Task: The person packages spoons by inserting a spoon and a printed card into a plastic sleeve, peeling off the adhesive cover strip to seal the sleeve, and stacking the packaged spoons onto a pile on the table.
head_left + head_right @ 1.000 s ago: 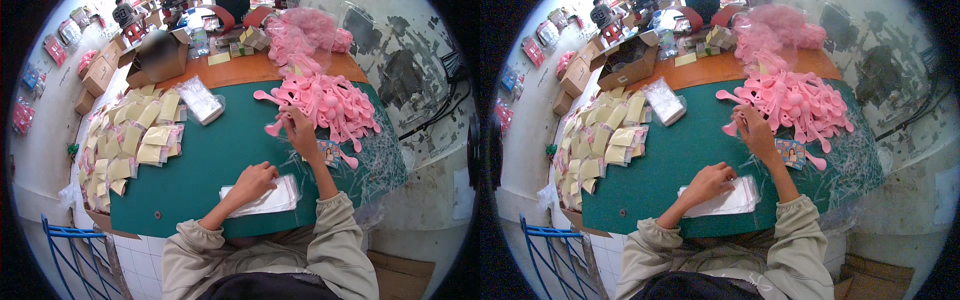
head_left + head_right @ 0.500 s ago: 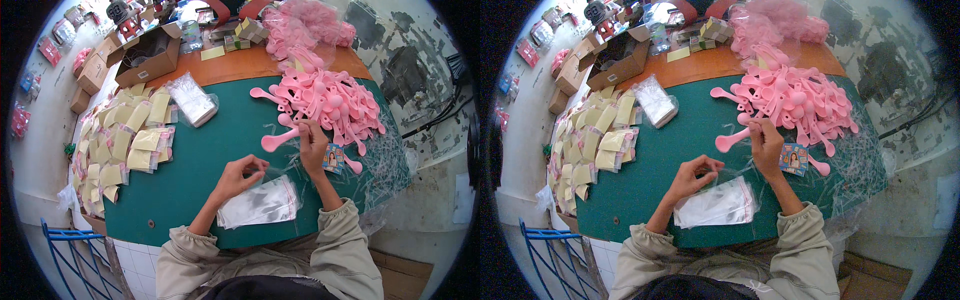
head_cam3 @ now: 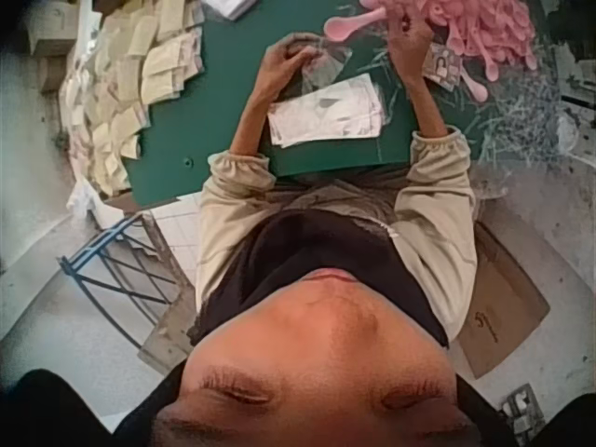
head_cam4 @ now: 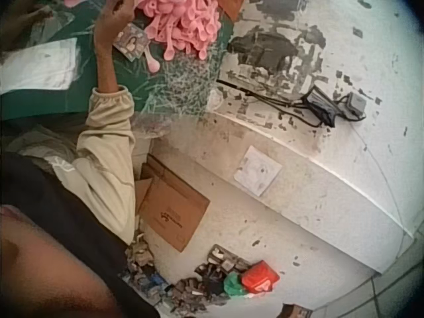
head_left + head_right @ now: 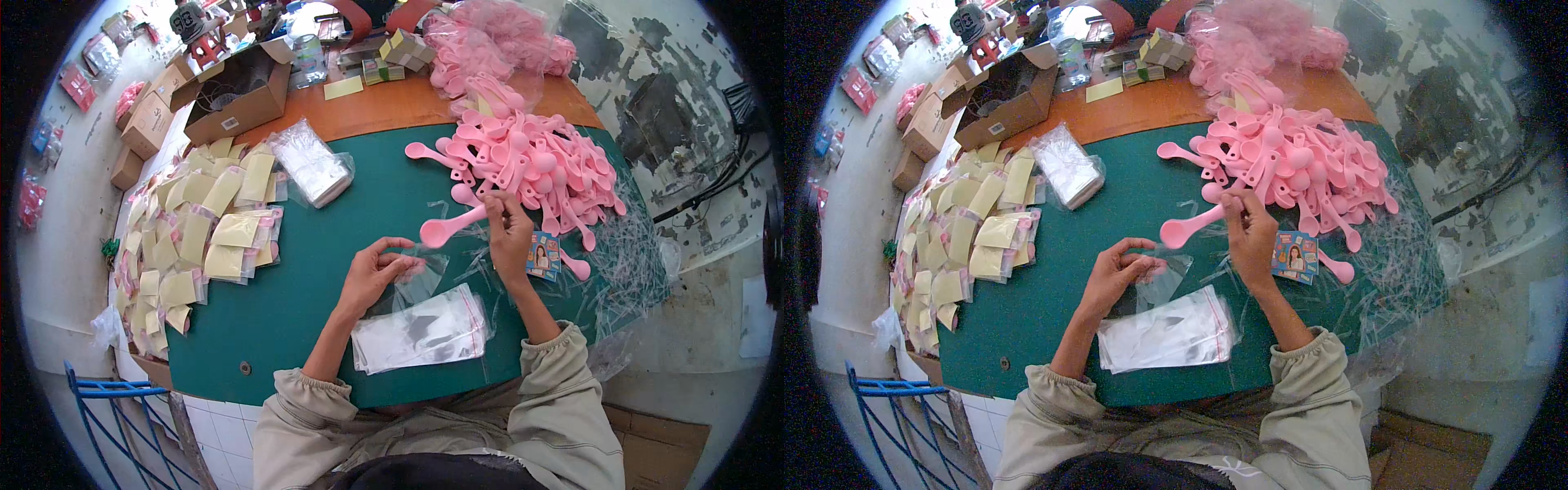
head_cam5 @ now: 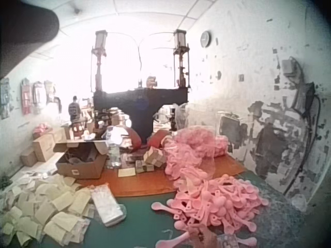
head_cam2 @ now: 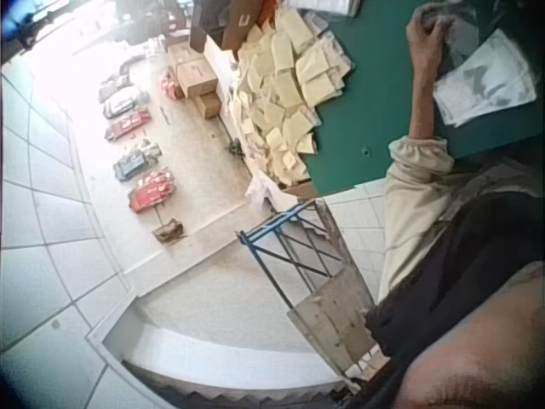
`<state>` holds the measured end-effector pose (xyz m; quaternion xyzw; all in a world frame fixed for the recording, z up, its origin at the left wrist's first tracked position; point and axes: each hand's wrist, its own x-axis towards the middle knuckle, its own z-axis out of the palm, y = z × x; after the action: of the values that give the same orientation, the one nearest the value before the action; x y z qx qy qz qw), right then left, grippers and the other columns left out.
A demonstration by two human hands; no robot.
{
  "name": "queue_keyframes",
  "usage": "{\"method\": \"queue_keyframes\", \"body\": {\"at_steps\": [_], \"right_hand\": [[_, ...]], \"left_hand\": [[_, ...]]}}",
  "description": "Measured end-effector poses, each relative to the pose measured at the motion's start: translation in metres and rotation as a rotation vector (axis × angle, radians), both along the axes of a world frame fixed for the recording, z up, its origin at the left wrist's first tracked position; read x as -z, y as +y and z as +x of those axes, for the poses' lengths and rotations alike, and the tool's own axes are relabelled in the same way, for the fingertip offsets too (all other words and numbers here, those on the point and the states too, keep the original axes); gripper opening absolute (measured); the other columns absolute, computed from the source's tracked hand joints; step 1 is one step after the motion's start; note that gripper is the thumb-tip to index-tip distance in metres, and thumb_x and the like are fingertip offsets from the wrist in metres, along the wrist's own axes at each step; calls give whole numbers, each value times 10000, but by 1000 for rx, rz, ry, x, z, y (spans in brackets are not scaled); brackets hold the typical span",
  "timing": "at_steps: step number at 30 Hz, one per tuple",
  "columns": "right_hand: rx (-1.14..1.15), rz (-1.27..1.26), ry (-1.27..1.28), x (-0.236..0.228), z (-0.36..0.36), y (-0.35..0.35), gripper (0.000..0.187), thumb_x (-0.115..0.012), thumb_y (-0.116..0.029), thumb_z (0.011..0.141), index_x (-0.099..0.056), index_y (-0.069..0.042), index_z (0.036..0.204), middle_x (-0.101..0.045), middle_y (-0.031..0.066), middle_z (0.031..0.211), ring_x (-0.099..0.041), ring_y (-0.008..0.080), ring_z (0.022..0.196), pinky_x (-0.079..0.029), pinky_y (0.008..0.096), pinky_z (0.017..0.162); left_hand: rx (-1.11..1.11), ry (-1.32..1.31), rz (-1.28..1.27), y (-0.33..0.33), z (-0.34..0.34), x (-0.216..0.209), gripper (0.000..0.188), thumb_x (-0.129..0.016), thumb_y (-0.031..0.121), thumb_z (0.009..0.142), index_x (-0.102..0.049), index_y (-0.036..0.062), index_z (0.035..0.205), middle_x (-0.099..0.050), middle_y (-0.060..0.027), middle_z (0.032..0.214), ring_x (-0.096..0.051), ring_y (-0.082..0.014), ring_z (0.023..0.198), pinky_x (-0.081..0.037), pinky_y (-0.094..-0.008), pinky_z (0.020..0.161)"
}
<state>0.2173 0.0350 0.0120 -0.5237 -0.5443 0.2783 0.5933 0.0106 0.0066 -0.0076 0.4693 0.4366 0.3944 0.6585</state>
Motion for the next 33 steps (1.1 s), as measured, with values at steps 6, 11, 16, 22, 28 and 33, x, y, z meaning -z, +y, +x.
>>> {"method": "queue_keyframes", "body": {"at_steps": [6, 11, 16, 22, 28, 33], "right_hand": [[-151, -80, 29, 5, 0, 0, 194, -520, -178, 893, -618, -11, 904, -524, -54, 702, -328, -3, 551, -232, 171, 457], [-187, -19, 23, 5, -5, -5, 204, -520, -186, 894, -618, -7, 903, -532, -45, 715, -346, -7, 561, -245, 163, 466], [-128, -64, -133, 0, -7, -9, 193, -541, -187, 880, -612, -9, 903, -548, -9, 680, -408, 21, 542, -309, 182, 461], [-83, -18, -85, 0, -12, -14, 159, -562, -150, 864, -608, -3, 901, -560, 4, 682, -410, 23, 545, -303, 186, 456], [-129, -84, -83, -2, -11, -14, 171, -559, -161, 866, -608, -1, 904, -546, -1, 675, -396, 21, 542, -291, 186, 453], [-110, -52, -84, -1, -14, -15, 178, -545, -170, 877, -606, -4, 903, -529, -15, 660, -368, 23, 529, -272, 193, 445]], "left_hand": [[40, 51, 25, 1, 1, -4, 267, -526, 63, 862, -492, -23, 1113, -642, -96, 905, -604, -103, 802, -486, -216, 679], [41, 43, 32, 1, -4, 0, 269, -524, 44, 860, -523, -13, 1122, -647, -76, 846, -583, -68, 752, -482, -211, 678], [56, 45, 27, 1, -6, 3, 279, -528, 39, 856, -526, -16, 1130, -649, -78, 853, -589, -70, 760, -484, -212, 689], [-2, 56, -35, -2, 0, 0, 277, -556, 56, 844, -542, -29, 1107, -647, -87, 860, -598, -87, 759, -493, -214, 687], [-48, 192, 39, -2, 1, -4, 267, -594, 83, 825, -578, -2, 1077, -659, -74, 817, -598, -70, 719, -504, -211, 655], [-58, 191, 7, -1, -2, 1, 275, -612, 70, 807, -579, -11, 1068, -660, -67, 791, -594, -63, 710, -496, -202, 644]]}}
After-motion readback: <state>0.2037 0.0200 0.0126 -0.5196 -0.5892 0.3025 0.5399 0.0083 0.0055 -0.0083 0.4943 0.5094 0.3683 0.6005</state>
